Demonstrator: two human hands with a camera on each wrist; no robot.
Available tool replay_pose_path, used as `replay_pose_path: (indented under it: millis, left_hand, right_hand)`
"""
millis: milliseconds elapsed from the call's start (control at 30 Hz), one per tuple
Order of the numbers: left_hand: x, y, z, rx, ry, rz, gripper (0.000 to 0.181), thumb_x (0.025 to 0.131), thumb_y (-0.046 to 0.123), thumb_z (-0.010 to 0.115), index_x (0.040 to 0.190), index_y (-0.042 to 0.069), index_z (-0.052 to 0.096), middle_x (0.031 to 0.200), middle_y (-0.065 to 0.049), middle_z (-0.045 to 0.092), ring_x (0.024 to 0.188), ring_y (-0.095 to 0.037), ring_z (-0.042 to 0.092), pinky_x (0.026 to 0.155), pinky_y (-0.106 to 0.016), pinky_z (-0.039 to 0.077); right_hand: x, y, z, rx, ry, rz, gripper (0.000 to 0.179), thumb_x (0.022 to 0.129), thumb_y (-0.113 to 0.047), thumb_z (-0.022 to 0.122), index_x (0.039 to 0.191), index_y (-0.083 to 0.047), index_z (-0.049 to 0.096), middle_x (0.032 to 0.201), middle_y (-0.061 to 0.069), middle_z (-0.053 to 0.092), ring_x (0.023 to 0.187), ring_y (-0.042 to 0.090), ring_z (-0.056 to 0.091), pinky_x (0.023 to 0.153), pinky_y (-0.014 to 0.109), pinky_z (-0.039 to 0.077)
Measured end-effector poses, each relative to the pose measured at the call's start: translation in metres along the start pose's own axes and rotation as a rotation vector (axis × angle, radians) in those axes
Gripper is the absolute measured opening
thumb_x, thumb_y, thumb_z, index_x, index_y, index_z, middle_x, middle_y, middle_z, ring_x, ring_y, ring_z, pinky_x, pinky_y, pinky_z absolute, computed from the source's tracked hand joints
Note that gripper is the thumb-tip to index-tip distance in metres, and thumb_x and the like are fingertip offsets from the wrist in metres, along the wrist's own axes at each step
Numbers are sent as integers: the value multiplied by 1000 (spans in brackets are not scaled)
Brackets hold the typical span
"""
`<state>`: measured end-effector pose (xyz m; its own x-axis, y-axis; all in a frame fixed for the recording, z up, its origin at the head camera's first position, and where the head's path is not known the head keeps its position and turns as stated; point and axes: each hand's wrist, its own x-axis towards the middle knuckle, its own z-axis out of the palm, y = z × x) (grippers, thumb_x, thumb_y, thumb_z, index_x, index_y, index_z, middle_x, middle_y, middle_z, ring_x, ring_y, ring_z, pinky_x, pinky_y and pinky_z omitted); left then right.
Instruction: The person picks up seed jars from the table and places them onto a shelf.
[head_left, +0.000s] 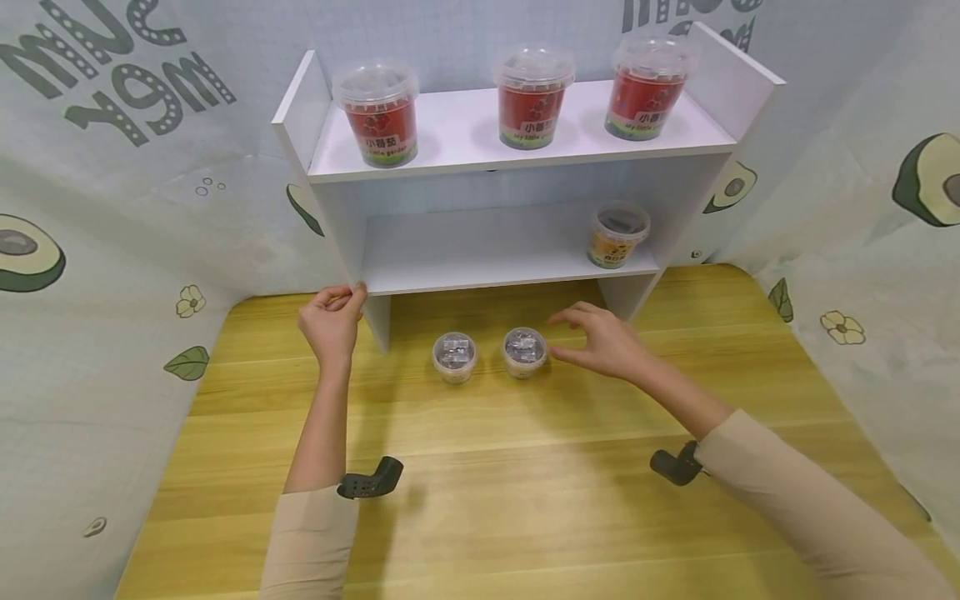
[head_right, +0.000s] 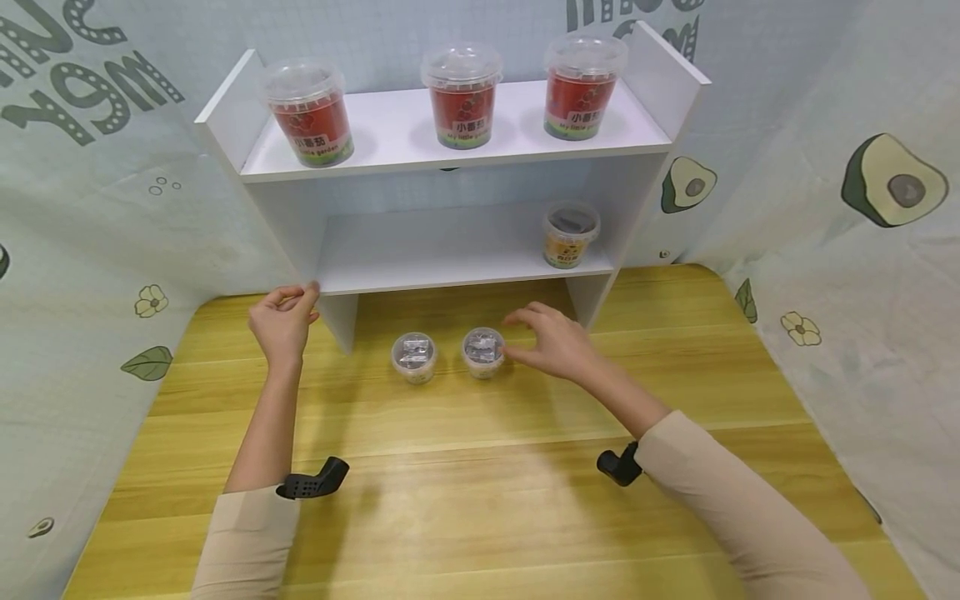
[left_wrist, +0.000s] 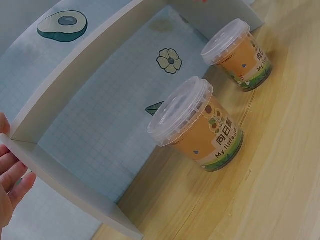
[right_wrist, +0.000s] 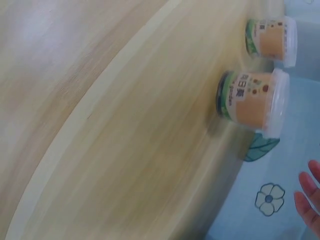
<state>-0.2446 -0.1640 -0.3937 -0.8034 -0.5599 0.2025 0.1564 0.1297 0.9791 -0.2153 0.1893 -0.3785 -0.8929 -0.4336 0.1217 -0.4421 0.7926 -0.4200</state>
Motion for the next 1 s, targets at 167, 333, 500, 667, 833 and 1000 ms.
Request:
replay_pose_path:
  millis: [167,333,500,667,833,1000]
  left_hand:
    - [0,0,1,-4,1,-8,25,74,20,76,78,-3,69,69,1,66,57,0,64,50,-16,52]
    - [0,-1,1,4,-2,-4,23,74,21,76,75,0,69,70,-1,67,57,-1,64,50,-16,52]
    - [1,-2,1,-10,13,2,16,73,19,76,70,5,68,69,0,66,57,-2,64,50,-17,52]
    - [1,-3,1,-22,11,2,15,74,17,76,68,7,67,70,0,65,57,-2,65,49,-17,52]
    - [0,1,0,-13,6,-6,16,74,18,76,69,5,67,72,-4,67,57,-2,64,49,-17,52]
    - [-4,13,-1,-12,-5,-28,14,75,14,75,69,3,68,73,-7,68,55,-4,64,49,-16,51]
  right_hand:
    - [4,-6,5,20,-12,-6,41,78,-32,72,112,-10,64,109,10,60,96,30,58,68,43,52]
    - [7,-9,9,25,-17,3,43,78,-35,72,113,-10,64,110,11,60,97,30,58,68,43,53]
    - [10,-10,13,49,-28,3,45,79,-35,72,114,-7,63,114,13,59,103,32,57,80,49,51]
    - [13,-12,18,51,-39,2,48,79,-36,72,116,-7,62,116,12,58,108,33,54,86,51,48]
    - [15,-14,24,47,-56,22,52,78,-39,72,119,-9,60,120,14,55,113,34,50,87,54,46]
    - [17,-15,28,27,-62,25,52,78,-41,71,119,-12,60,122,15,53,114,35,50,81,55,49]
